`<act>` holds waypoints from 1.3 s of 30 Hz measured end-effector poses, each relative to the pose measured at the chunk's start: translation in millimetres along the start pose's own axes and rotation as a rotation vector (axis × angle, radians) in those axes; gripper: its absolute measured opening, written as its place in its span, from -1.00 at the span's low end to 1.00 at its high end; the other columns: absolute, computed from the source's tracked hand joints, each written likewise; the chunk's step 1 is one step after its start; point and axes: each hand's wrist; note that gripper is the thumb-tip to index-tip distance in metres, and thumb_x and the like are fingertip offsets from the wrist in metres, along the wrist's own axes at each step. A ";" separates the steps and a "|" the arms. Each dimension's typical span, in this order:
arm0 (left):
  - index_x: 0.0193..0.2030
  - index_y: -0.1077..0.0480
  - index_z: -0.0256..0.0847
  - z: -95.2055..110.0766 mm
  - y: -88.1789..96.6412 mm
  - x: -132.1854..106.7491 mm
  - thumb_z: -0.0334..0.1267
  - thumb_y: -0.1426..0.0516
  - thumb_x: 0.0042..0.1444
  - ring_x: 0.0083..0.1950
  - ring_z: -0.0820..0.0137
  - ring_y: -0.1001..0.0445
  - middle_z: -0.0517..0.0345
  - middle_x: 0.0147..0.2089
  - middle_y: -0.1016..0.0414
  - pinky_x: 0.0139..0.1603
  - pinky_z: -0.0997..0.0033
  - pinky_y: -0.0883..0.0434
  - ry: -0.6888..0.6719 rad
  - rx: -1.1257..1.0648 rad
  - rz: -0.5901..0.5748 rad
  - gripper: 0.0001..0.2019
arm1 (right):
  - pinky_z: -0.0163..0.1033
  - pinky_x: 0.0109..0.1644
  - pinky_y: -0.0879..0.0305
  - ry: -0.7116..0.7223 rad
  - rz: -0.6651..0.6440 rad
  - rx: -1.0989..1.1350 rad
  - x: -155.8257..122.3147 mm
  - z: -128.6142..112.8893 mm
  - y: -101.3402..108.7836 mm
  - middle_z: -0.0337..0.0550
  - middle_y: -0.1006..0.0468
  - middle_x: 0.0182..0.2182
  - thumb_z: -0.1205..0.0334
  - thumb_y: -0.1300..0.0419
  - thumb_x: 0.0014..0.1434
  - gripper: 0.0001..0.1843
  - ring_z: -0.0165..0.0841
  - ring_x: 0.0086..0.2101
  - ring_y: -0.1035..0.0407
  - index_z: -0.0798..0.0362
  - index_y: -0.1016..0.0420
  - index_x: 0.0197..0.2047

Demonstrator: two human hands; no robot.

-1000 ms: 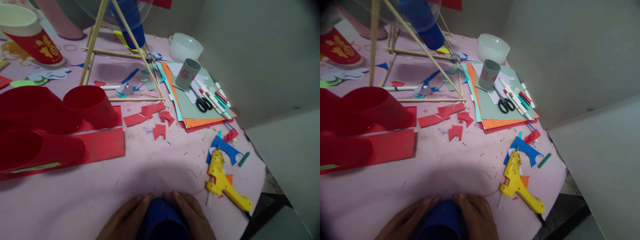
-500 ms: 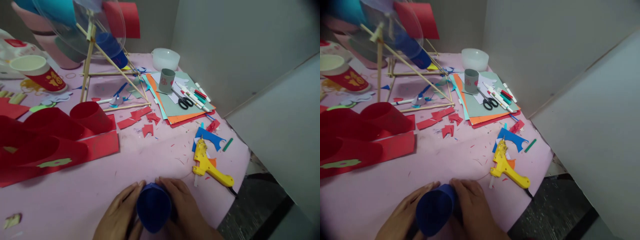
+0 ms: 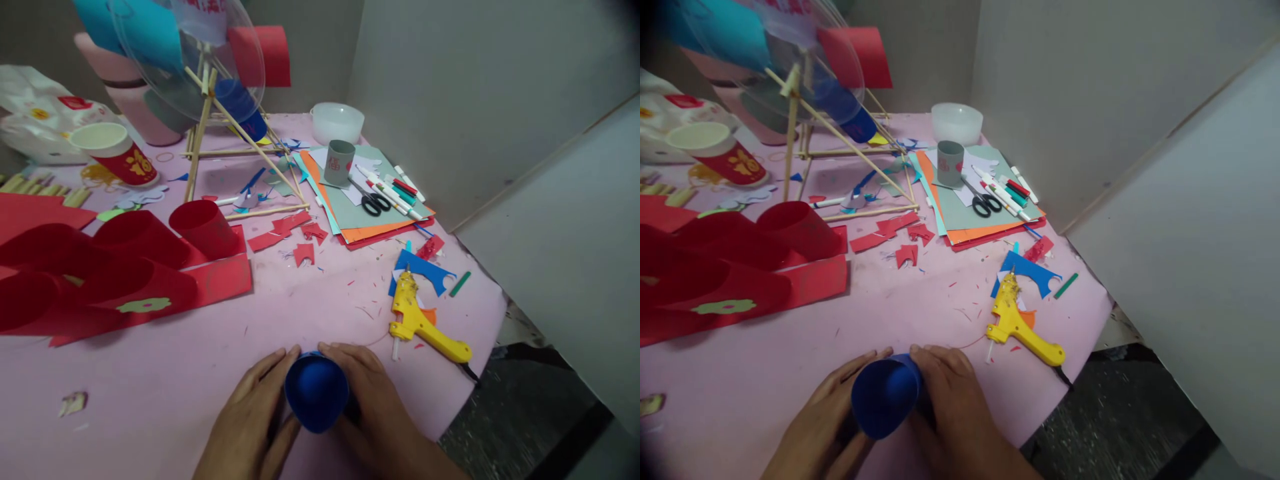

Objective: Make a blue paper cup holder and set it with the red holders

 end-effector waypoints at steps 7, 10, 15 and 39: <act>0.28 -0.09 -0.14 3.7 1.1 -0.8 -0.22 -0.11 0.16 0.13 0.20 -0.43 -0.03 0.14 -0.44 0.07 0.17 -0.49 0.028 -0.018 -0.057 -0.45 | 0.03 0.08 -0.35 0.016 -0.025 -0.029 -1.2 0.1 1.6 0.06 -0.47 0.03 0.40 -0.12 0.06 -0.37 -0.15 0.03 -0.33 0.06 -0.15 0.22; 0.29 -0.05 -0.16 8.4 2.9 0.3 -0.33 -0.08 0.14 0.17 0.20 -0.38 -0.03 0.17 -0.40 0.12 0.12 -0.45 0.044 -0.071 -0.079 -0.43 | 0.06 0.12 -0.32 -0.015 -0.054 -0.048 -4.4 0.8 4.3 0.06 -0.44 0.06 0.37 -0.13 0.09 -0.40 -0.14 0.07 -0.29 0.08 -0.17 0.22; 0.28 -0.04 -0.16 14.4 3.0 0.9 -0.38 -0.04 0.17 0.22 0.21 -0.29 -0.02 0.19 -0.35 0.18 0.02 -0.38 0.068 -0.153 -0.088 -0.47 | 0.08 0.14 -0.28 -0.068 -0.105 -0.039 -6.1 0.6 9.2 0.03 -0.42 0.06 0.36 -0.14 0.11 -0.44 -0.14 0.08 -0.26 0.03 -0.20 0.20; 0.30 -0.08 -0.25 13.6 0.9 3.6 -0.36 0.01 0.23 0.21 0.21 -0.27 -0.08 0.21 -0.33 0.17 0.05 -0.36 0.026 -0.152 -0.086 -0.51 | 0.00 0.18 -0.17 0.000 -0.064 -0.063 -3.9 0.9 7.4 0.08 -0.40 0.11 0.31 -0.16 0.15 -0.45 -0.17 0.09 -0.24 0.17 -0.19 0.20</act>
Point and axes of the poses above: each hand's wrist, its own x-axis towards the middle knuckle, its own y-axis out of the back of the hand, z = x × y
